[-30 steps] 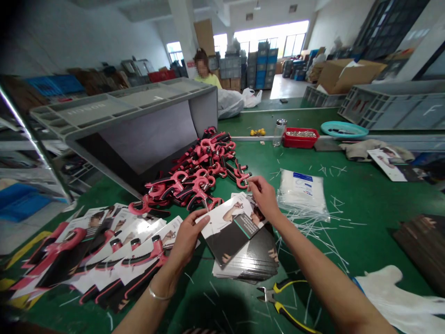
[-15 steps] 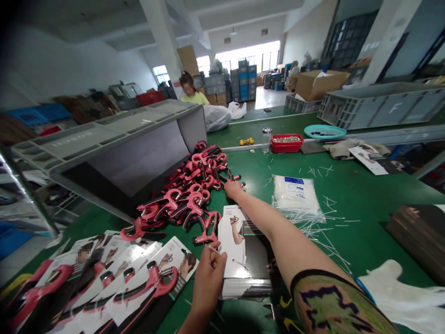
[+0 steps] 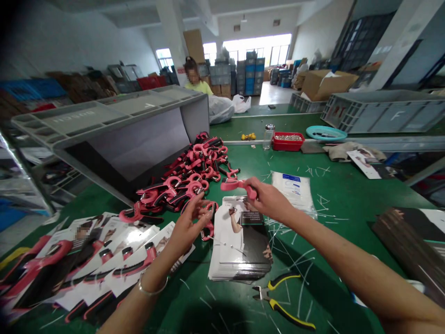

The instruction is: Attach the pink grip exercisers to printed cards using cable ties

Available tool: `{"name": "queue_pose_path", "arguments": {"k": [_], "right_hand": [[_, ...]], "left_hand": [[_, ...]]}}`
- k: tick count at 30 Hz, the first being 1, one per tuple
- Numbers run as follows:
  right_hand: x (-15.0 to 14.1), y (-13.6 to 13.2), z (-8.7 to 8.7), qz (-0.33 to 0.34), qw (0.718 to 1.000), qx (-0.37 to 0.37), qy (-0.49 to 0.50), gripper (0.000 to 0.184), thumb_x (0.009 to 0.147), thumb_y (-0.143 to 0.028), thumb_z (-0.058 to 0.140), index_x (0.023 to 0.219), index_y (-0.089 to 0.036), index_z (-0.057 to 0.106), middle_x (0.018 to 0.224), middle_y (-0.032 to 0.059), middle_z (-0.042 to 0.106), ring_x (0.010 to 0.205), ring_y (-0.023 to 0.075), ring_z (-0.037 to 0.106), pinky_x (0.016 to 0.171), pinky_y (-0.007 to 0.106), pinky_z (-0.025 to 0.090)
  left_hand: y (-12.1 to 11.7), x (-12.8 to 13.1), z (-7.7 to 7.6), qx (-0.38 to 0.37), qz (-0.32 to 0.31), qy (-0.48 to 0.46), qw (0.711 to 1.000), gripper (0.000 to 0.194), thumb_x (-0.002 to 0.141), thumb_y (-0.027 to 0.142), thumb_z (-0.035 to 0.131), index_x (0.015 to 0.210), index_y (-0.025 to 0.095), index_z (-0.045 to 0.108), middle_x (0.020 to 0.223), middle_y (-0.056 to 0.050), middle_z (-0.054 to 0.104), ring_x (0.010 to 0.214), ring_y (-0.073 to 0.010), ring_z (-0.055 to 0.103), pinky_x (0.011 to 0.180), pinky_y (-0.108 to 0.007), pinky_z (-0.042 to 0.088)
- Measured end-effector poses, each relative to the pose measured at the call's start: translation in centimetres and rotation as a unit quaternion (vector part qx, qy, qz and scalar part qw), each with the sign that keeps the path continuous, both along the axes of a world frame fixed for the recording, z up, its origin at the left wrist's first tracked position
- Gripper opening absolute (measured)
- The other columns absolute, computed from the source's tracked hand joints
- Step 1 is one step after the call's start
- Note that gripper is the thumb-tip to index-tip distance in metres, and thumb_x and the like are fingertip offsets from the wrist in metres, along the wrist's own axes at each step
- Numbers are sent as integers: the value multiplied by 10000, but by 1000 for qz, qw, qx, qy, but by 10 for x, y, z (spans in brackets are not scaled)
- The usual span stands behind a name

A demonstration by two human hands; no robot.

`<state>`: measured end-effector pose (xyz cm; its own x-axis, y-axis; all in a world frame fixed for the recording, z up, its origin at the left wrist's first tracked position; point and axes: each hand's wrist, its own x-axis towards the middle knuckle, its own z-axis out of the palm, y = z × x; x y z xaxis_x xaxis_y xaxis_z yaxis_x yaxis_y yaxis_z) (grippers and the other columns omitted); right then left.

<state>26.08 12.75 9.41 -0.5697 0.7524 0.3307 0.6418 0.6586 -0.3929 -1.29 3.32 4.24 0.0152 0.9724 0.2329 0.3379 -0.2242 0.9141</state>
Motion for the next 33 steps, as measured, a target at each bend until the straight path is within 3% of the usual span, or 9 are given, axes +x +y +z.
{"name": "queue_pose_path", "arguments": {"k": [2, 4, 7, 10, 14, 18, 24, 28, 33], "right_hand": [[4, -29, -11, 42, 998, -19, 43, 350, 890, -194, 534, 1234, -253, 506, 1183, 76, 663, 967, 220, 669, 789, 304, 505], [5, -48, -27, 66, 996, -28, 56, 411, 882, -157, 525, 1279, -260, 494, 1221, 82, 643, 1031, 226, 650, 843, 328, 509], [6, -60, -50, 75, 995, -25, 60, 479, 856, -115, 528, 1313, -248, 479, 1242, 99, 628, 1102, 245, 619, 916, 376, 498], [7, -69, -65, 75, 995, -21, 59, 519, 845, -89, 521, 1342, -226, 466, 1288, 123, 601, 1169, 255, 579, 973, 411, 475], [10, -84, -68, 62, 997, -34, 15, 609, 772, -36, 554, 1348, -226, 499, 1242, 122, 611, 1138, 269, 566, 940, 410, 482], [21, -96, -61, 34, 996, -77, -33, 683, 760, -8, 522, 1359, -337, 530, 1139, 77, 618, 1004, 249, 598, 839, 370, 505], [18, -113, -50, -33, 995, -79, 59, 369, 892, -110, 477, 1186, -298, 596, 1112, 88, 607, 1026, 272, 576, 875, 436, 501], [-4, -119, -52, -28, 995, -62, 68, 194, 868, -179, 604, 1039, -271, 613, 1148, 86, 589, 1103, 289, 531, 943, 472, 473], [-15, -111, -60, -56, 994, -67, 70, 72, 922, -251, 580, 945, -262, 648, 1043, 68, 608, 1020, 255, 552, 869, 412, 486]], "left_hand": [[14, 12, 8, 54, -48, 24, 997, 719, 867, 345, 666, 1489, 301, 307, 1410, -125, 476, 1042, -182, 623, 907, -341, 510], [22, 21, 9, 84, -91, 51, 991, 605, 885, 318, 648, 1441, 302, 409, 1352, -107, 522, 1014, -173, 628, 912, -338, 509], [25, 23, -1, 116, -97, 100, 983, 314, 923, 272, 591, 1236, 259, 618, 1170, -75, 616, 936, -162, 626, 897, -334, 501], [20, 20, -15, 124, -83, 127, 981, 259, 916, 237, 593, 1167, 233, 655, 1082, -69, 641, 911, -170, 617, 877, -337, 499], [8, 18, -28, 98, -86, 134, 982, 253, 909, 227, 594, 1151, 219, 663, 1050, -75, 660, 943, -189, 624, 878, -349, 498], [2, 16, -23, 73, -134, 137, 979, 226, 930, 253, 555, 1116, 216, 678, 1068, -76, 673, 1018, -201, 621, 898, -345, 492], [31, 28, -6, 90, -134, 159, 974, 281, 945, 182, 470, 1113, 202, 694, 1054, -86, 671, 1024, -208, 613, 942, -367, 469], [55, 54, -11, 112, -180, 211, 954, 304, 914, 118, 484, 1125, 174, 695, 1036, -101, 669, 996, -209, 610, 920, -355, 469], [56, 69, -12, 87, -156, 221, 959, 205, 867, 123, 569, 980, 187, 729, 1000, -69, 692, 987, -204, 608, 921, -341, 448]]}}
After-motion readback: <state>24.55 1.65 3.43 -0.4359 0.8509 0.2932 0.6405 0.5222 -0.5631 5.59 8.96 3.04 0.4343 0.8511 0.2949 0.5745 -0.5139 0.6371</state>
